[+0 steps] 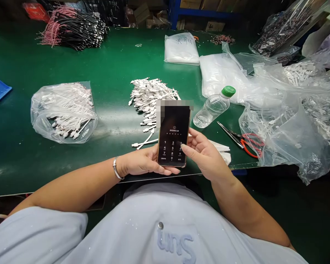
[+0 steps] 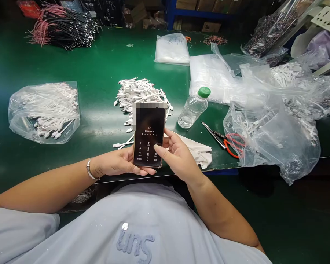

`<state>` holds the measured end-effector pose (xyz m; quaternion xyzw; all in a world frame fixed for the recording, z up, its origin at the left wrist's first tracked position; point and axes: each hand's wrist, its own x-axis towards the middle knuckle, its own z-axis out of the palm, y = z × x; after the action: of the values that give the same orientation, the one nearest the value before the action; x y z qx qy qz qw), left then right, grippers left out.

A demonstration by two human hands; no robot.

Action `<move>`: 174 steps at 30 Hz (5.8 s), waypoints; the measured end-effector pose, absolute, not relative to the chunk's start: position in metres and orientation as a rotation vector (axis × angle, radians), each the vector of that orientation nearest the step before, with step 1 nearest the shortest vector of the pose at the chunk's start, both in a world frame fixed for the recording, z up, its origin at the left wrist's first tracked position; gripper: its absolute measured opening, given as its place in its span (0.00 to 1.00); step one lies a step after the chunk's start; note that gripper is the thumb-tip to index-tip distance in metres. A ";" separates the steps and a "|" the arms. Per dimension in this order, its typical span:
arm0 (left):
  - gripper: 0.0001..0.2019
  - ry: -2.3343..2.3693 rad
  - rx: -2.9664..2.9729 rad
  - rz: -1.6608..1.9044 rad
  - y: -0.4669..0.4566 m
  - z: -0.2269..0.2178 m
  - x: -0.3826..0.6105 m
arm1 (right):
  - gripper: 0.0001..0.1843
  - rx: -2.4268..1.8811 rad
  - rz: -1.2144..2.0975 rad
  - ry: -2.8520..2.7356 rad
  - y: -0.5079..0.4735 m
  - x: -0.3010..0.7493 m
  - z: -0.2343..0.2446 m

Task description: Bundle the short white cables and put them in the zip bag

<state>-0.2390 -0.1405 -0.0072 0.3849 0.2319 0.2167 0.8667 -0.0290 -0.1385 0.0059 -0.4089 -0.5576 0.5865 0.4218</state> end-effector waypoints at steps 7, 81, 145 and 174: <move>0.32 0.448 0.764 0.452 -0.141 -0.008 -0.240 | 0.47 -0.943 1.594 -1.484 -0.144 -0.030 0.006; 0.29 0.456 0.837 0.475 -0.142 -0.011 -0.237 | 0.58 -0.905 1.679 -1.576 -0.148 -0.024 0.006; 0.14 0.493 1.087 0.546 -0.155 -0.003 -0.231 | 0.40 -1.009 1.382 -1.692 -0.160 -0.033 0.009; 0.14 0.464 1.239 0.546 -0.156 -0.004 -0.234 | 0.22 -0.952 1.324 -1.587 -0.170 -0.036 0.007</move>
<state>-0.2336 -0.1563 -0.0039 0.5680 0.2126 0.2503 0.7547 -0.0363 -0.1699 0.0071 -0.3797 -0.6329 0.5282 0.4198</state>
